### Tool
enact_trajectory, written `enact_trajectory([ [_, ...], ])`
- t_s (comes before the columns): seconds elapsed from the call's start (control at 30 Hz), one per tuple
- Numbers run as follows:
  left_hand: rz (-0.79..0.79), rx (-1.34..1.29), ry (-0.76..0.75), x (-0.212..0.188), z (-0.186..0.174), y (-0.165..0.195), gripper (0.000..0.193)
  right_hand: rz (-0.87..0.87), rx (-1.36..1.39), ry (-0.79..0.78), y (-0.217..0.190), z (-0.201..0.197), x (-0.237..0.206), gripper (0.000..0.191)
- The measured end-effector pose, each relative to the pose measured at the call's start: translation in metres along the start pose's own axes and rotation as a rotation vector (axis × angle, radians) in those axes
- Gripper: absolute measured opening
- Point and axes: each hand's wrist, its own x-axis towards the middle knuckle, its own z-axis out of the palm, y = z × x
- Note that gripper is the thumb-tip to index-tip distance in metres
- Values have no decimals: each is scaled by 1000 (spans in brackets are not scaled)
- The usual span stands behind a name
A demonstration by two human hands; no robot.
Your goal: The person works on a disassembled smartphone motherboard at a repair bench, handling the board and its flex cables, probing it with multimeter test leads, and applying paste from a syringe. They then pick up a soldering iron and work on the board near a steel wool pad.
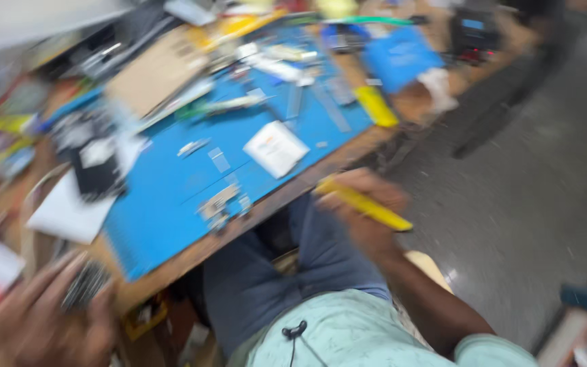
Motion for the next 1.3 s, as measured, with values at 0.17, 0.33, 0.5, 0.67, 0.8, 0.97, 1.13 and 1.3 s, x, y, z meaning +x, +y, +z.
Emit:
enact_trajectory([
  [0.17,27,-217,27,48,-17,74,36,131,277,180,42,5,15,14],
  [0.33,59,-272,71,74,-17,83,30,122,345,166,66,16,33,16],
  [0.5,-79,-207,150,67,-22,52,26,128,224,109,69,36,43,14],
  [0.67,-199,-232,145,59,-15,26,25,128,194,77,80,54,50,19],
  [0.8,-182,-240,181,60,-13,18,26,86,86,60,90,64,48,18],
  [0.97,-164,-208,160,79,-4,32,24,85,206,214,90,66,57,23],
  [1.13,-80,-338,125,126,5,54,21,31,-296,-7,59,56,75,43],
  [1.3,115,-360,65,197,30,69,21,-99,-709,-267,23,65,76,72],
])
